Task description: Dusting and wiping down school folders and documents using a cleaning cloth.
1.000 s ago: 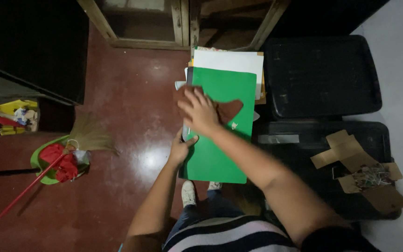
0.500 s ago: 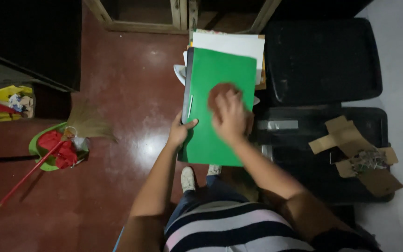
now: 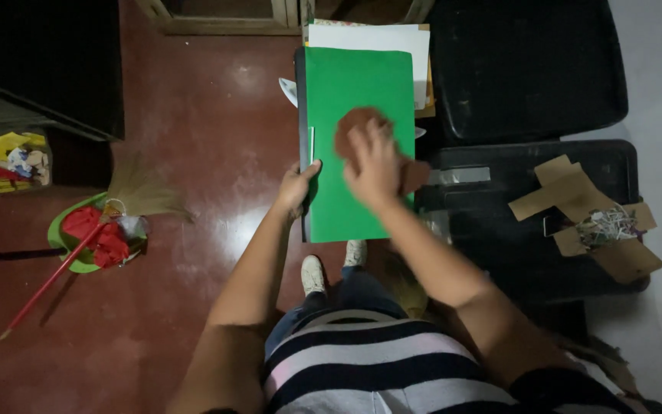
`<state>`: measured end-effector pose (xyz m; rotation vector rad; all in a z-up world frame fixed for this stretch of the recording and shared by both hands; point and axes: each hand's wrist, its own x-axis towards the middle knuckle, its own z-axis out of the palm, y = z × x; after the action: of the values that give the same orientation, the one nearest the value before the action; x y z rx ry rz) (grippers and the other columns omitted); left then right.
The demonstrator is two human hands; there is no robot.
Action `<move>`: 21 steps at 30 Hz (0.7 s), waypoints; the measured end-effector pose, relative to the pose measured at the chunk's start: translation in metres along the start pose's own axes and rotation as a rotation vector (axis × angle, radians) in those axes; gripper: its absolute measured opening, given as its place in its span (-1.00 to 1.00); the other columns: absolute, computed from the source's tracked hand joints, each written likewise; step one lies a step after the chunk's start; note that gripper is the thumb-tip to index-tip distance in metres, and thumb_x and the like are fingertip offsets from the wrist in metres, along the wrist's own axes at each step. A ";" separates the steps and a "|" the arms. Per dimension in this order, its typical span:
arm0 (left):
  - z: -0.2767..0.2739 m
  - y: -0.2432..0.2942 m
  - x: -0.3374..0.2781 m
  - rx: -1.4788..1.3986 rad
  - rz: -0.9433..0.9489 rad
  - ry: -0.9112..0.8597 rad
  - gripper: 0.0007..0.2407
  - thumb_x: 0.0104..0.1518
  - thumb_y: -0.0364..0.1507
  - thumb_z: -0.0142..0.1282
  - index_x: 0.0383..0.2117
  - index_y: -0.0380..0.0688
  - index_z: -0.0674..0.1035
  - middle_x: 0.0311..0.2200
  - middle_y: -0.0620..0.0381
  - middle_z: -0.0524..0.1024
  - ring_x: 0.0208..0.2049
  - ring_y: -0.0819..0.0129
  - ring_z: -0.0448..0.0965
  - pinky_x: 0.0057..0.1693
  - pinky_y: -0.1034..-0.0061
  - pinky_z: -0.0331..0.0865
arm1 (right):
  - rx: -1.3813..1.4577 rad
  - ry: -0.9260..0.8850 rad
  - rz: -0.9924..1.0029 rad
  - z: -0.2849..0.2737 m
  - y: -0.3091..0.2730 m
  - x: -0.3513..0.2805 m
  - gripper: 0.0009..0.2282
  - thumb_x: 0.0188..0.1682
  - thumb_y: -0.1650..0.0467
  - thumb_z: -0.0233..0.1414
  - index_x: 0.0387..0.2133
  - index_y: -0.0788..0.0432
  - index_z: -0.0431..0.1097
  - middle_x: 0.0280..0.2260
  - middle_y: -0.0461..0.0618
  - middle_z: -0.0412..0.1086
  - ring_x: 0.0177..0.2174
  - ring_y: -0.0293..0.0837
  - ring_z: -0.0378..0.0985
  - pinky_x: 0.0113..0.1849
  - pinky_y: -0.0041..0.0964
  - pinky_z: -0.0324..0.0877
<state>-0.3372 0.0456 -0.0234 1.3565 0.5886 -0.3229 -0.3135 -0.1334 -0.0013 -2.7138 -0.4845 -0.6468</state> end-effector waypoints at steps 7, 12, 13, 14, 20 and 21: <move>-0.027 -0.027 0.059 0.011 -0.055 -0.116 -0.45 0.16 -0.14 0.31 0.17 -0.23 0.43 -0.07 -0.35 0.49 -0.08 -0.11 0.55 -0.17 -0.06 0.54 | 0.211 -0.108 -0.430 -0.026 -0.052 -0.092 -0.31 -0.51 0.19 0.31 0.06 -0.16 0.43 0.27 0.04 0.21 0.22 0.29 0.25 0.18 0.27 0.17; -0.027 -0.002 0.028 -0.153 -0.033 -0.203 -0.67 0.11 -0.27 0.35 -0.22 -0.29 0.53 -0.62 0.24 0.18 -0.66 0.40 0.26 -0.52 0.61 0.11 | 0.190 -0.155 -0.641 -0.026 -0.057 -0.096 -0.29 -0.44 0.12 0.28 0.14 -0.29 0.36 0.29 -0.09 0.19 0.26 0.18 0.18 0.24 0.20 0.09; -0.026 0.021 0.004 -0.151 -0.031 -0.204 -0.67 0.11 -0.27 0.35 -0.22 -0.29 0.53 -0.62 0.24 0.18 -0.66 0.40 0.26 -0.52 0.61 0.11 | 0.189 -0.153 -0.641 -0.022 -0.059 -0.090 -0.29 -0.44 0.12 0.28 0.14 -0.29 0.36 0.29 -0.09 0.19 0.26 0.18 0.18 0.24 0.20 0.09; -0.026 0.044 -0.018 -0.107 -0.111 -0.306 -0.47 0.19 -0.10 0.11 0.11 -0.19 0.22 -0.09 0.04 -0.17 -0.11 0.19 -0.17 -0.05 0.28 -0.31 | 0.262 -0.171 -0.710 -0.019 -0.061 -0.084 -0.31 -0.46 0.16 0.31 0.11 -0.24 0.39 0.27 -0.06 0.22 0.24 0.20 0.21 0.23 0.21 0.10; -0.029 0.101 -0.077 -0.296 -0.127 -0.411 -0.13 0.13 0.18 -0.12 0.43 -0.20 -0.04 0.43 -0.29 -0.24 0.44 -0.15 -0.25 0.43 -0.05 -0.24 | 0.238 -0.156 -0.642 0.026 -0.023 -0.018 -0.43 -0.24 0.20 0.17 0.15 -0.18 0.33 0.22 0.07 0.24 0.15 0.23 0.30 0.13 0.19 0.24; -0.036 0.083 -0.050 -0.343 -0.156 -0.420 -0.13 0.14 0.20 -0.11 0.42 -0.23 0.03 0.40 -0.36 -0.04 0.41 -0.21 -0.03 0.42 -0.01 -0.01 | 0.238 -0.085 -0.510 0.036 -0.011 -0.007 -0.39 -0.29 0.31 0.24 0.14 -0.14 0.33 0.16 0.14 0.27 0.11 0.25 0.35 0.10 0.18 0.28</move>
<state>-0.3406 0.0911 0.0693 0.8791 0.3759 -0.5883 -0.3101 -0.1125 -0.0326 -2.4029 -1.2149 -0.5495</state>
